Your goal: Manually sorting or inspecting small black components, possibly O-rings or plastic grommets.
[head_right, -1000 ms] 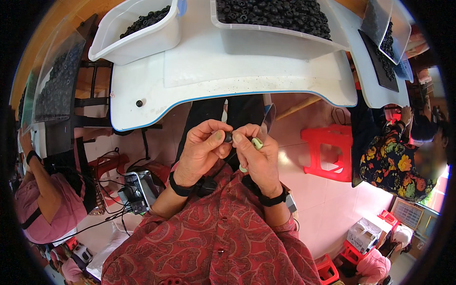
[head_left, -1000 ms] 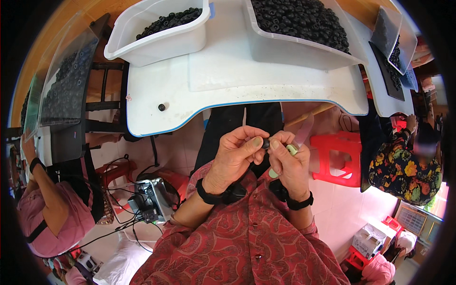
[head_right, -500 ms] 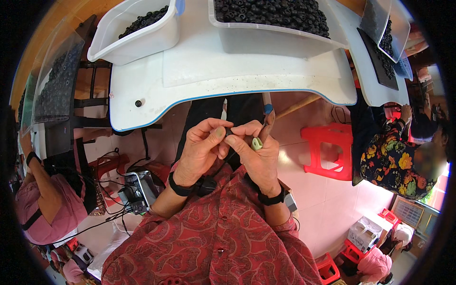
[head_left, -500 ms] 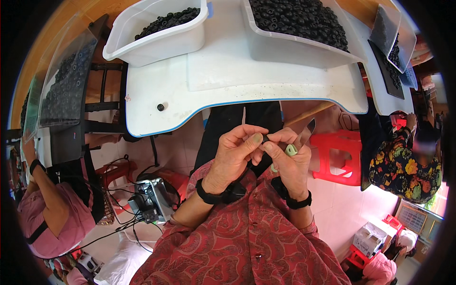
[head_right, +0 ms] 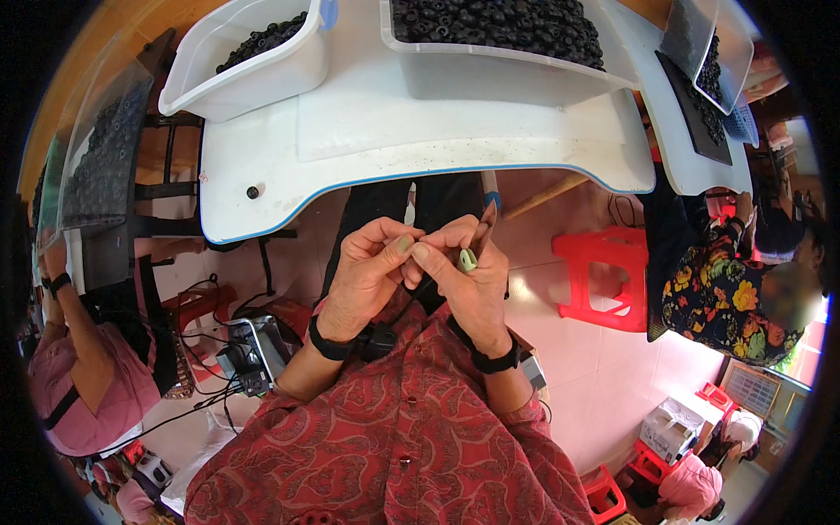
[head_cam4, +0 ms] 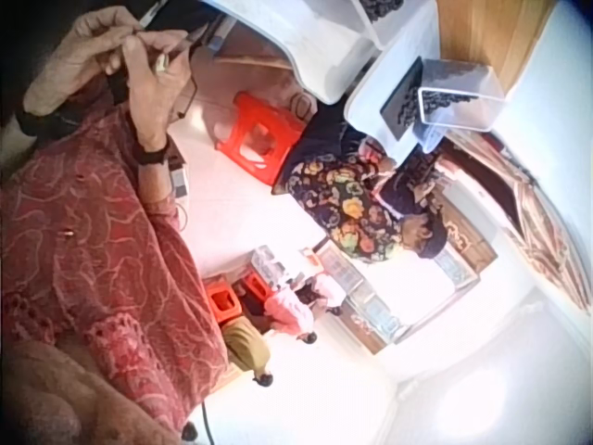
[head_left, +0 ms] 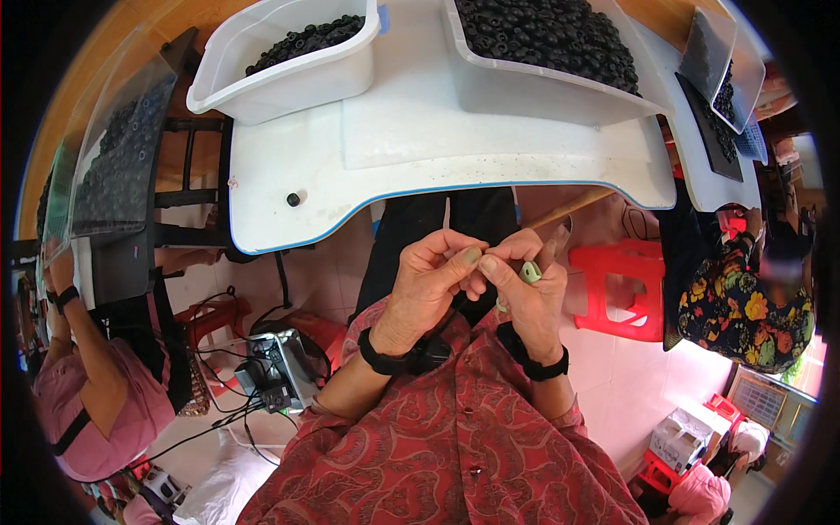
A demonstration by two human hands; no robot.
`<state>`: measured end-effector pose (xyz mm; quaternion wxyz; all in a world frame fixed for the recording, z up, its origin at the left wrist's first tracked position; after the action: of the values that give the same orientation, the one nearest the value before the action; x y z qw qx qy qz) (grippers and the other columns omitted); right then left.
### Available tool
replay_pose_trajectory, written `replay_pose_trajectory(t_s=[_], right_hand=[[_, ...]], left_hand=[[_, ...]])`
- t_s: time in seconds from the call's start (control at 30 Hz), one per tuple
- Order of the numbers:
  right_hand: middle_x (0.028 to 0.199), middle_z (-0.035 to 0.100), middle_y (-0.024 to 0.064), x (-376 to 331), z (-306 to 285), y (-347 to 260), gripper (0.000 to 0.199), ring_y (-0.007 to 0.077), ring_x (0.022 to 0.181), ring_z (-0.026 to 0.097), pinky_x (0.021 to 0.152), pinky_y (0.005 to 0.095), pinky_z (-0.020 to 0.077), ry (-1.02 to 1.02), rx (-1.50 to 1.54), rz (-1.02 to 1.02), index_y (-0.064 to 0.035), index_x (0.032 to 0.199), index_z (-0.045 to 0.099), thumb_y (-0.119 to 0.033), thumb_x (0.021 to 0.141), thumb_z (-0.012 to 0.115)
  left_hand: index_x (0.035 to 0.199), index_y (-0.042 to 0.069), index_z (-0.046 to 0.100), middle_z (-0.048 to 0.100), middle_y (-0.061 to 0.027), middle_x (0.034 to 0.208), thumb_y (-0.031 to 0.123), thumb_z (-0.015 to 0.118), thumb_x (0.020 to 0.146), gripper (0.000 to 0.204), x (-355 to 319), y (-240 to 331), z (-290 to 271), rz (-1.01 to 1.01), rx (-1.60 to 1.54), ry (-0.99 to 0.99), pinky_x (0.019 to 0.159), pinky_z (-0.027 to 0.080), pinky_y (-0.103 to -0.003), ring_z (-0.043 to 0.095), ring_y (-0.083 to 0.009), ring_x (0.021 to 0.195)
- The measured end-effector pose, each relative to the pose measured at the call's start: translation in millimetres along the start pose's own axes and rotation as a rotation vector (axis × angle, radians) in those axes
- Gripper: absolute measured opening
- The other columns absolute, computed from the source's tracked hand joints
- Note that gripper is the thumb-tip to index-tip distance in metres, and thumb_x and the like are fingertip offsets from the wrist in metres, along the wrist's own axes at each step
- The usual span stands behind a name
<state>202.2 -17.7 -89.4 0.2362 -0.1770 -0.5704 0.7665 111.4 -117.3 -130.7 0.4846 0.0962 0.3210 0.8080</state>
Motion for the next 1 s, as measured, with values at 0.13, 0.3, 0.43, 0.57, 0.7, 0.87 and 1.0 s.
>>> replay_pose_trajectory(t_s=[0.13, 0.3, 0.43, 0.57, 0.7, 0.87, 1.0], right_hand=[[0.078, 0.054, 0.0026, -0.6, -2.3, -1.8, 0.006, 0.0071, 0.059, 0.052, 0.052, 0.0208, 0.0431, 0.079, -0.138, 0.021, -0.0004, 0.088, 0.058, -0.003, 0.093, 0.059], [0.064, 0.052, -0.0038, 0.4, -4.2, -0.9, 0.011, 0.0004, 0.051, 0.041, 0.046, 0.0166, 0.0324, 0.234, -0.142, 0.117, -0.0037, 0.088, 0.059, -0.012, 0.095, 0.060], [0.074, 0.057, -0.0022, -2.9, -3.5, -1.1, 0.009, 0.0006, 0.055, 0.044, 0.047, 0.0165, 0.0343, 0.205, -0.170, 0.069, -0.0031, 0.098, 0.061, -0.011, 0.093, 0.063], [0.085, 0.062, 0.0005, -2.0, -4.2, 0.4, 0.017, 0.0018, 0.062, 0.050, 0.049, 0.0161, 0.0363, 0.155, -0.177, 0.003, -0.0035, 0.106, 0.061, -0.008, 0.091, 0.065], [0.084, 0.062, 0.0006, -3.3, -0.2, -1.7, 0.016, 0.0033, 0.065, 0.053, 0.050, 0.0161, 0.0381, 0.143, -0.163, -0.001, -0.0022, 0.105, 0.061, -0.007, 0.090, 0.066], [0.083, 0.058, 0.0007, -7.7, 1.9, 4.2, 0.011, 0.0051, 0.065, 0.056, 0.049, 0.0169, 0.0385, 0.146, -0.157, -0.009, -0.0013, 0.099, 0.061, -0.004, 0.089, 0.066], [0.084, 0.056, 0.0007, -7.7, 4.4, -2.3, 0.008, 0.0055, 0.062, 0.054, 0.048, 0.0173, 0.0377, 0.118, -0.117, 0.000, -0.0025, 0.097, 0.062, -0.002, 0.089, 0.065]], left_hand=[[0.104, -0.001, 0.063, 0.067, -0.0079, 0.084, 0.008, 0.060, 0.094, 0.014, 0.4, -3.2, -2.2, 0.015, -0.026, -0.005, 0.058, 0.053, -0.024, 0.064, -0.0127, 0.068], [0.107, -0.001, 0.062, 0.068, -0.0091, 0.090, 0.005, 0.060, 0.093, 0.016, 4.0, -5.9, -3.0, 0.048, -0.087, -0.019, 0.062, 0.055, -0.024, 0.066, -0.0131, 0.073], [0.110, -0.001, 0.062, 0.068, -0.0092, 0.094, 0.004, 0.059, 0.093, 0.018, 5.8, -3.2, 0.7, 0.042, -0.146, -0.023, 0.068, 0.055, -0.025, 0.065, -0.0131, 0.077], [0.111, 0.000, 0.062, 0.067, -0.0090, 0.093, 0.004, 0.058, 0.094, 0.018, 6.1, -0.9, 1.8, 0.039, -0.155, -0.007, 0.070, 0.054, -0.025, 0.065, -0.0131, 0.078], [0.107, 0.000, 0.062, 0.066, -0.0076, 0.091, 0.003, 0.060, 0.092, 0.016, 6.3, -2.2, 0.4, 0.031, -0.205, -0.029, 0.069, 0.055, -0.025, 0.065, -0.0132, 0.080], [0.103, 0.001, 0.062, 0.065, -0.0063, 0.085, 0.006, 0.062, 0.092, 0.012, -0.2, -2.8, -1.5, 0.005, -0.121, 0.014, 0.064, 0.054, -0.023, 0.064, -0.0121, 0.073], [0.102, 0.001, 0.062, 0.065, -0.0063, 0.082, 0.007, 0.063, 0.092, 0.012, -3.3, 0.2, 0.3, -0.050, -0.153, 0.005, 0.061, 0.054, -0.024, 0.063, -0.0122, 0.069]])
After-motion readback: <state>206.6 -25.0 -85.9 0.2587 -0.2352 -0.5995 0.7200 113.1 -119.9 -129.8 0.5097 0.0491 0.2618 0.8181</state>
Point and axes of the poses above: each hand's wrist, its own x-axis towards the middle knuckle, its own z-axis out of the palm, y = z × x, the point moved 2 cm from there along x, towards the middle knuckle
